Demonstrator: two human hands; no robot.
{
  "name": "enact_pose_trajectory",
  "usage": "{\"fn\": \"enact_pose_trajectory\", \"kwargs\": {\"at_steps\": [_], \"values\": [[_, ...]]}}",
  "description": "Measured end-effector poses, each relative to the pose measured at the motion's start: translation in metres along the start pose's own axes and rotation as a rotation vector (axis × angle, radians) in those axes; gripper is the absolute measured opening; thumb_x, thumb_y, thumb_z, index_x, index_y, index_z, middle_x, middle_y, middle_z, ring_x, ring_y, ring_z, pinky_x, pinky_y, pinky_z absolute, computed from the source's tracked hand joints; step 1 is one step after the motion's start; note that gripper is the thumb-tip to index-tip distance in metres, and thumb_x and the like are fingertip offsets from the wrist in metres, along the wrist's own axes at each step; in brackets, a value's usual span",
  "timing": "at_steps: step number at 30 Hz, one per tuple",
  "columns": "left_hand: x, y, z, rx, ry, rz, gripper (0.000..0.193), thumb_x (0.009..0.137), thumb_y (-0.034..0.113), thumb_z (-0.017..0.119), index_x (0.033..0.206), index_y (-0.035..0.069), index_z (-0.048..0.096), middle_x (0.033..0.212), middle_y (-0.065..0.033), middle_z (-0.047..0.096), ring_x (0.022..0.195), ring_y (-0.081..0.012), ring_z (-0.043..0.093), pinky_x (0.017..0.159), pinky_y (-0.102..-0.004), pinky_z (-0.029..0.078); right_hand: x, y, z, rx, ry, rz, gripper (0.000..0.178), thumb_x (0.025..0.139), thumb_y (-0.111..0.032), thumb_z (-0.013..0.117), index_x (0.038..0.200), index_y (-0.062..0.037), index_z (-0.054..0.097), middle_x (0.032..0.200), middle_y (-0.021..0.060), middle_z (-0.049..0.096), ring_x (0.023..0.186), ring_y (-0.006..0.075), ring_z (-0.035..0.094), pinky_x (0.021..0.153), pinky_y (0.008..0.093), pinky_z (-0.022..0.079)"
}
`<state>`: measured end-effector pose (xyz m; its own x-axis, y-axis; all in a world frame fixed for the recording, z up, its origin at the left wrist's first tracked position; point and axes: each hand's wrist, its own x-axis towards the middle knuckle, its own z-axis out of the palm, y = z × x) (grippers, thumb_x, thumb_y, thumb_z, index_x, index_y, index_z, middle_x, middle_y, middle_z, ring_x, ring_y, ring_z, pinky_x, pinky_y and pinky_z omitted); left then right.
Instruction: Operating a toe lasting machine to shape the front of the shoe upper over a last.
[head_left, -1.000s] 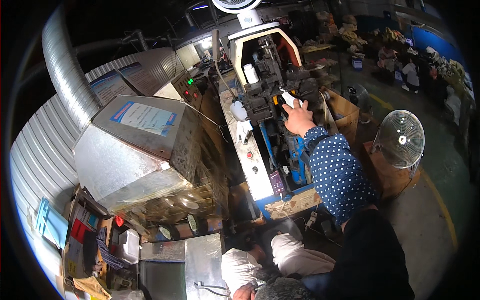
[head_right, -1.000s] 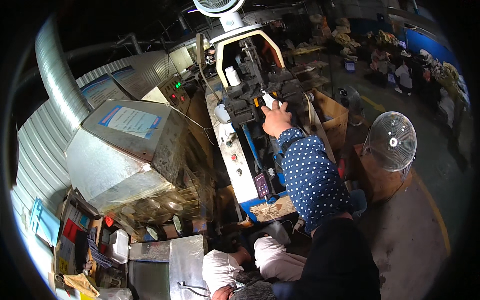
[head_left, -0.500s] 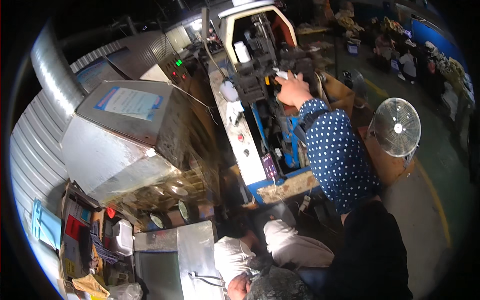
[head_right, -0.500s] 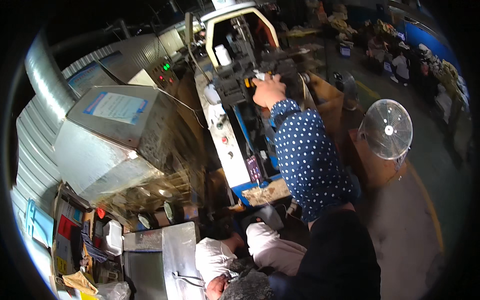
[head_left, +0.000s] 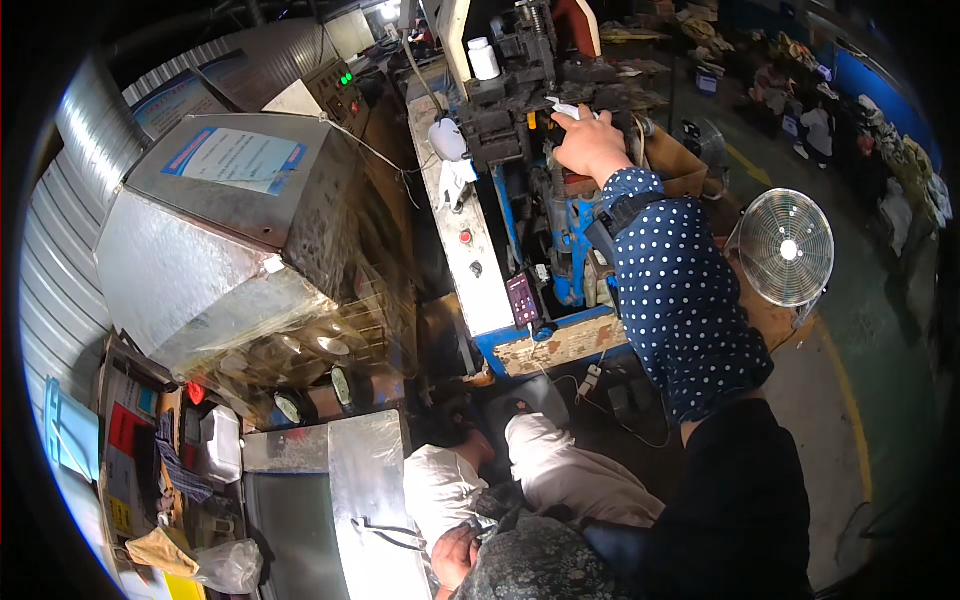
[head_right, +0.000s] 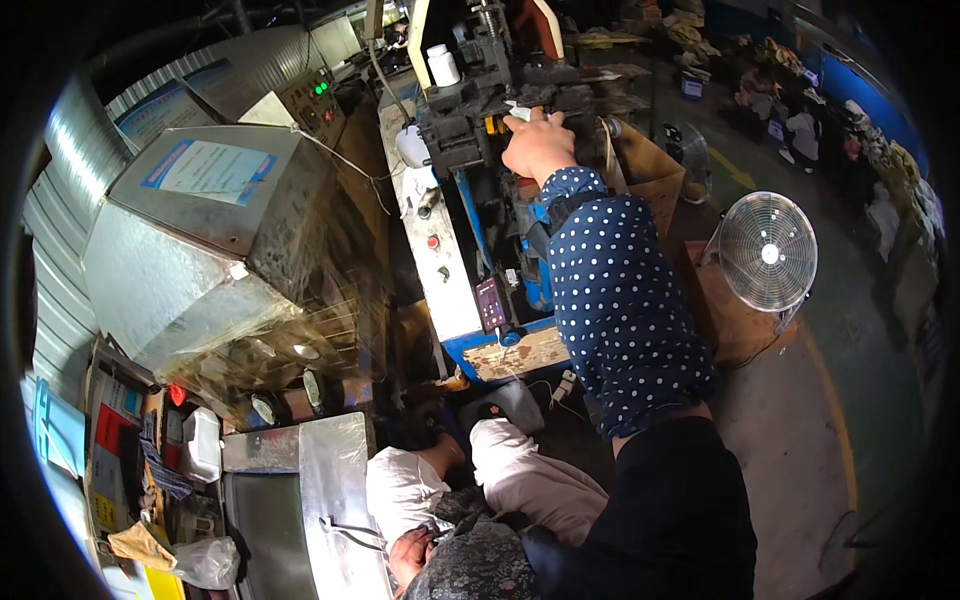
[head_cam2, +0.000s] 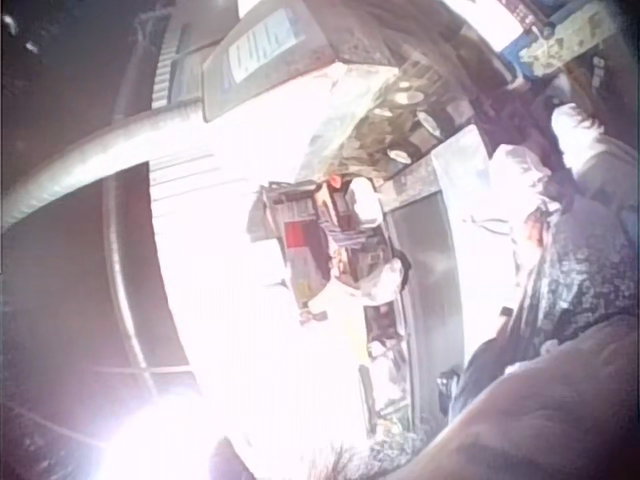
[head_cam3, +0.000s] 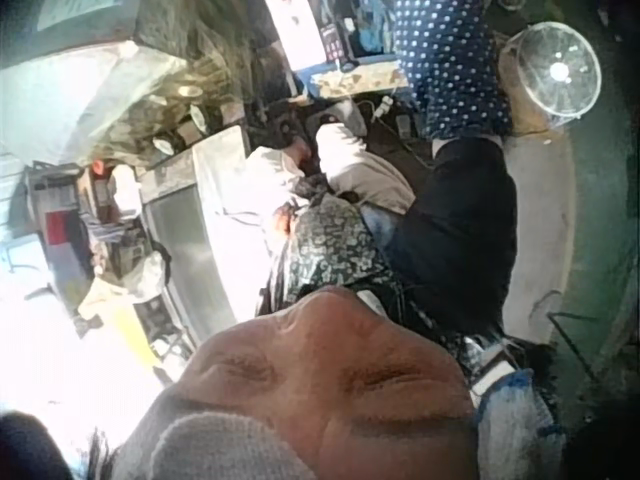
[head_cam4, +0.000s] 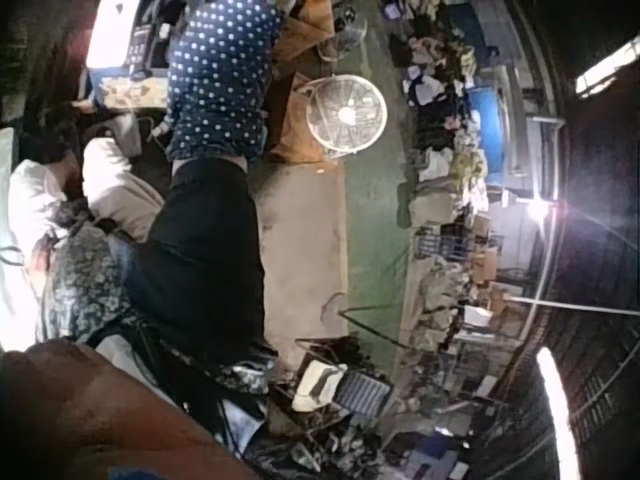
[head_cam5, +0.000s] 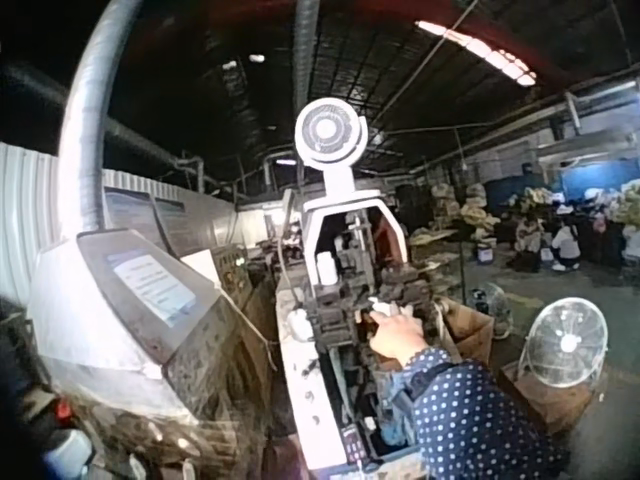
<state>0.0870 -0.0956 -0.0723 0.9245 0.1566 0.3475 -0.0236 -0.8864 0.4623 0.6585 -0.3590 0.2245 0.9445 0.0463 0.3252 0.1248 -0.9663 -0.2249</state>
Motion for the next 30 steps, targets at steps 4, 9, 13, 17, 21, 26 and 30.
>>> {"fn": "enact_pose_trajectory", "kwargs": {"at_steps": [4,9,13,17,21,26,30], "values": [[-0.001,-0.002,0.003,-0.014,-0.005,0.011,0.02,0.072,0.011,0.072,0.091,0.007,0.075,0.096,-0.0104,0.073,0.09,-0.0293,0.069,0.083,-0.0397,0.054,0.0,0.007,0.0,-0.004,0.007,0.001,0.065,0.082,-0.032,0.063,0.145,-0.0304,0.048,0.154,0.0105,0.037,0.136,0.0404,0.038,0.108,0.0466,0.042],[0.005,0.001,0.002,-0.022,-0.023,0.003,0.02,0.073,0.011,0.07,0.092,0.005,0.075,0.098,-0.0105,0.072,0.092,-0.0297,0.068,0.085,-0.0399,0.053,-0.001,0.01,0.0,-0.02,0.033,-0.01,0.065,0.082,-0.032,0.063,0.145,-0.0294,0.049,0.154,0.0104,0.037,0.136,0.0406,0.038,0.108,0.0465,0.042],[0.004,0.002,-0.001,-0.049,-0.005,0.005,0.02,0.073,0.011,0.069,0.092,0.005,0.075,0.098,-0.0107,0.072,0.091,-0.0302,0.068,0.085,-0.0399,0.053,-0.019,0.005,0.012,-0.007,0.05,-0.052,0.065,0.083,-0.034,0.064,0.145,-0.0259,0.047,0.146,0.0132,0.041,0.131,0.0435,0.037,0.103,0.0541,0.042],[0.003,-0.006,0.001,-0.012,-0.016,0.03,0.019,0.08,0.012,0.069,0.096,0.003,0.075,0.098,-0.0124,0.073,0.093,-0.0267,0.07,0.086,-0.0374,0.054,-0.041,0.014,0.016,-0.047,0.055,-0.11,0.069,0.082,-0.037,0.066,0.146,-0.0244,0.044,0.143,0.0165,0.041,0.126,0.0451,0.04,0.104,0.0527,0.042],[-0.01,-0.003,0.015,-0.108,0.187,0.045,0.019,0.088,0.01,0.067,0.104,0.001,0.072,0.106,-0.0216,0.07,0.102,-0.0388,0.066,0.09,-0.0444,0.053,-0.04,0.014,-0.02,-0.008,-0.123,-0.021,0.079,0.076,-0.043,0.074,0.147,-0.0257,0.044,0.143,0.0168,0.04,0.128,0.0444,0.039,0.107,0.0466,0.042],[-0.004,0.005,0.004,-0.197,0.128,-0.012,0.02,0.088,0.012,0.068,0.104,0.001,0.072,0.103,-0.0214,0.07,0.101,-0.0376,0.066,0.092,-0.0428,0.052,-0.086,0.029,0.025,0.13,0.089,0.056,0.08,0.07,-0.033,0.072,0.146,-0.0288,0.047,0.158,0.0249,0.024,0.122,0.0492,0.047,0.103,0.0472,0.045],[0.001,0.003,-0.003,-0.326,0.077,-0.031,0.02,0.088,0.013,0.068,0.104,0.001,0.072,0.103,-0.0214,0.07,0.101,-0.0373,0.066,0.092,-0.0421,0.052,-0.109,0.044,0.027,0.213,0.247,0.001,0.071,0.068,-0.025,0.072,0.137,-0.0269,0.057,0.156,0.0176,0.033,0.117,0.0485,0.051,0.099,0.0464,0.048]]}}
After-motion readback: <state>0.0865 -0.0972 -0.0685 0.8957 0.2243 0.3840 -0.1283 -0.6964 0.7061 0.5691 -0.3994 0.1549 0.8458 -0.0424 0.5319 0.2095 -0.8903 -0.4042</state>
